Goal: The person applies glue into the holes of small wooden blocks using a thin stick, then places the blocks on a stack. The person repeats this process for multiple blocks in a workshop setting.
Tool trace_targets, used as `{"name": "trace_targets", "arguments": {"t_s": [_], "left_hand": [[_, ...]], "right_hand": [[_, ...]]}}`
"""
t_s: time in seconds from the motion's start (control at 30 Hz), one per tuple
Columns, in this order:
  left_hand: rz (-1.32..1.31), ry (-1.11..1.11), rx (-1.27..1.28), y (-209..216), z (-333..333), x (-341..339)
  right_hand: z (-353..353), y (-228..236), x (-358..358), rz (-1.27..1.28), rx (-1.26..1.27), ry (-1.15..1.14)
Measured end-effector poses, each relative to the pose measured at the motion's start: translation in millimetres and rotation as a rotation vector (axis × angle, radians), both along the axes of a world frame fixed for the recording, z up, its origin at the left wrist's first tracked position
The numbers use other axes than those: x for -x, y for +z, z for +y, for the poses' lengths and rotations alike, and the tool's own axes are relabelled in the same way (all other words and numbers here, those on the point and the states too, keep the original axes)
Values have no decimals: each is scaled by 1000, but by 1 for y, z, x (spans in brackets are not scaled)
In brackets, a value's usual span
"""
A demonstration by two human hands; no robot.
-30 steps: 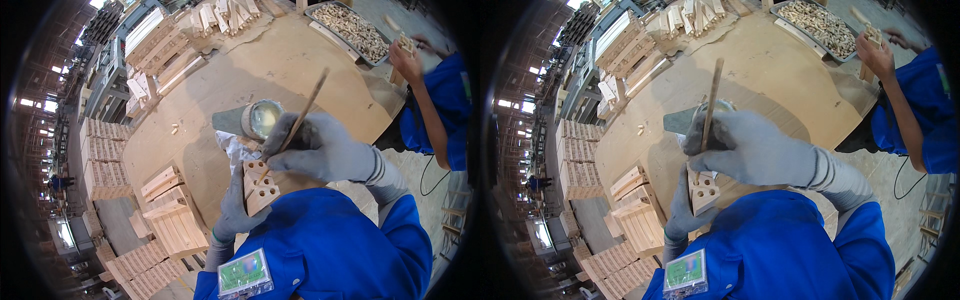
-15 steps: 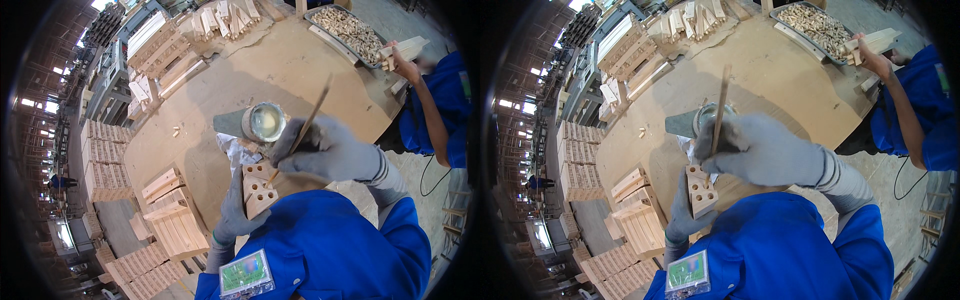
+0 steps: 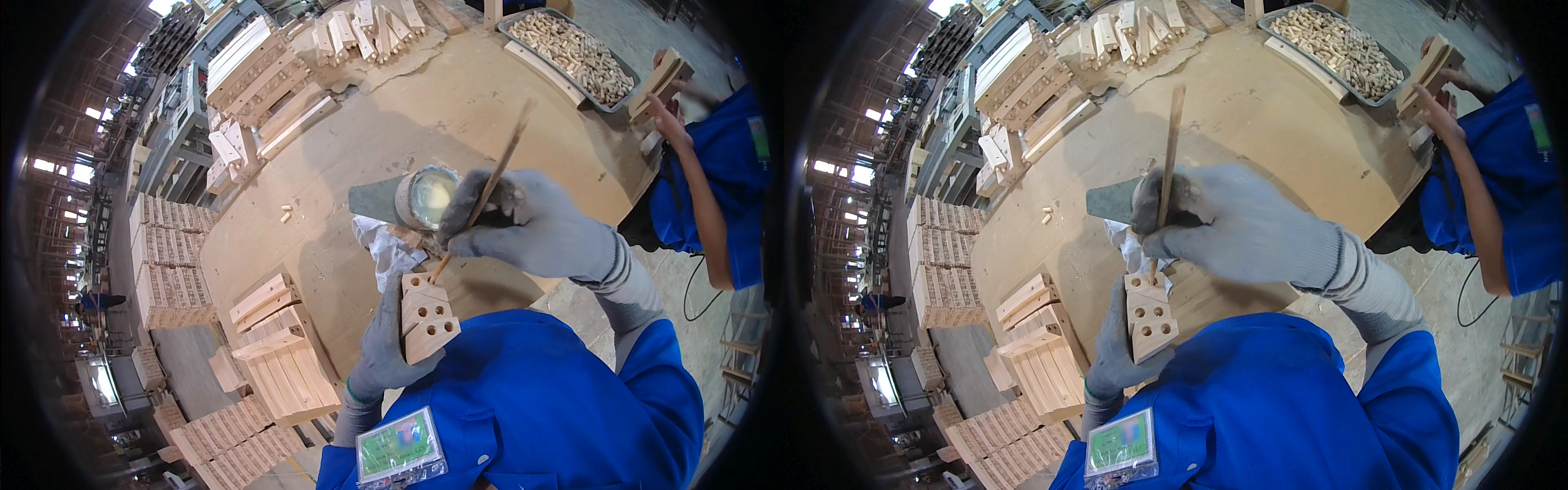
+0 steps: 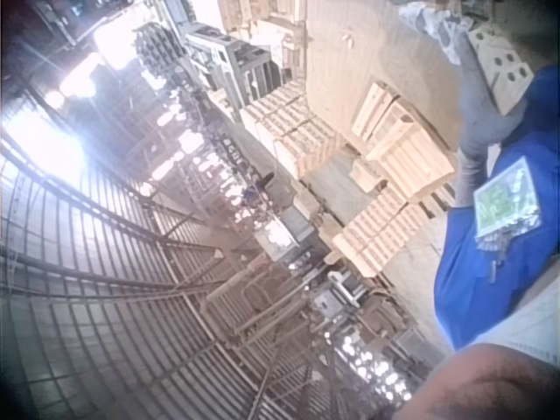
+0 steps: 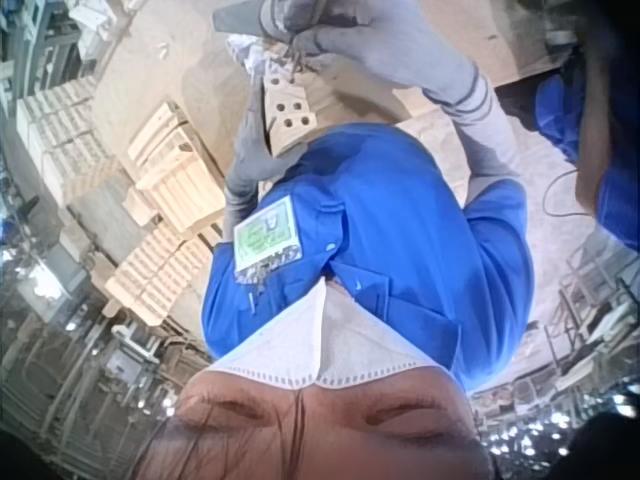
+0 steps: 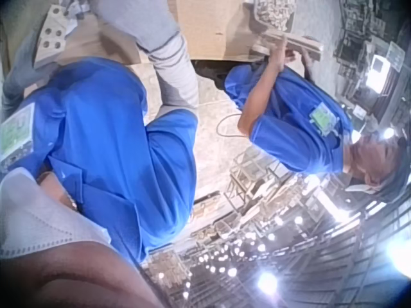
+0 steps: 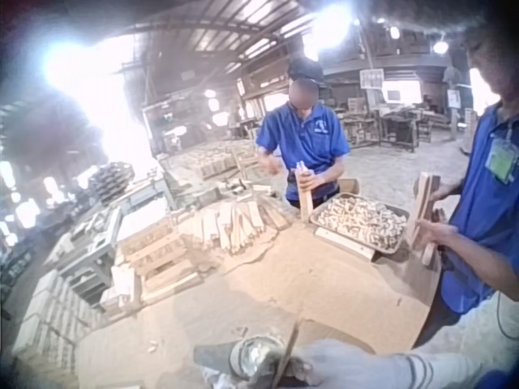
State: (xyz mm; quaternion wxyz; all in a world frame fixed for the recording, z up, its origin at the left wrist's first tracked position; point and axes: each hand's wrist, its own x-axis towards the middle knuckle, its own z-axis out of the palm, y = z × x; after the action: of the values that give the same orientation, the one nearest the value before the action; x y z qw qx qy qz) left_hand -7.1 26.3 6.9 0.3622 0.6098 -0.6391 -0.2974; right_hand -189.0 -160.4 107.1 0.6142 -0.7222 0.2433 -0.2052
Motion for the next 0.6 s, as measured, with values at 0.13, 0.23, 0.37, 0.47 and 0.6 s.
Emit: {"name": "trace_targets", "arguments": {"t_s": [0.13,0.23,0.37,0.47,0.6], "left_hand": [[8,-14,5,0,-1,-1],[-1,-39,-22,4,-4,-1],[147,-3,-81,2,-4,-1],[303,86,-95,10,-3,4],[331,222,88,-3,18,-38]], "right_hand": [[0,2,-6,-13,13,-45],[-6,-14,-11,-53,186,57],[-1,8,-8,9,-145,-19],[6,8,4,-125,-55,-71],[18,-22,0,-309,-95,80]]}}
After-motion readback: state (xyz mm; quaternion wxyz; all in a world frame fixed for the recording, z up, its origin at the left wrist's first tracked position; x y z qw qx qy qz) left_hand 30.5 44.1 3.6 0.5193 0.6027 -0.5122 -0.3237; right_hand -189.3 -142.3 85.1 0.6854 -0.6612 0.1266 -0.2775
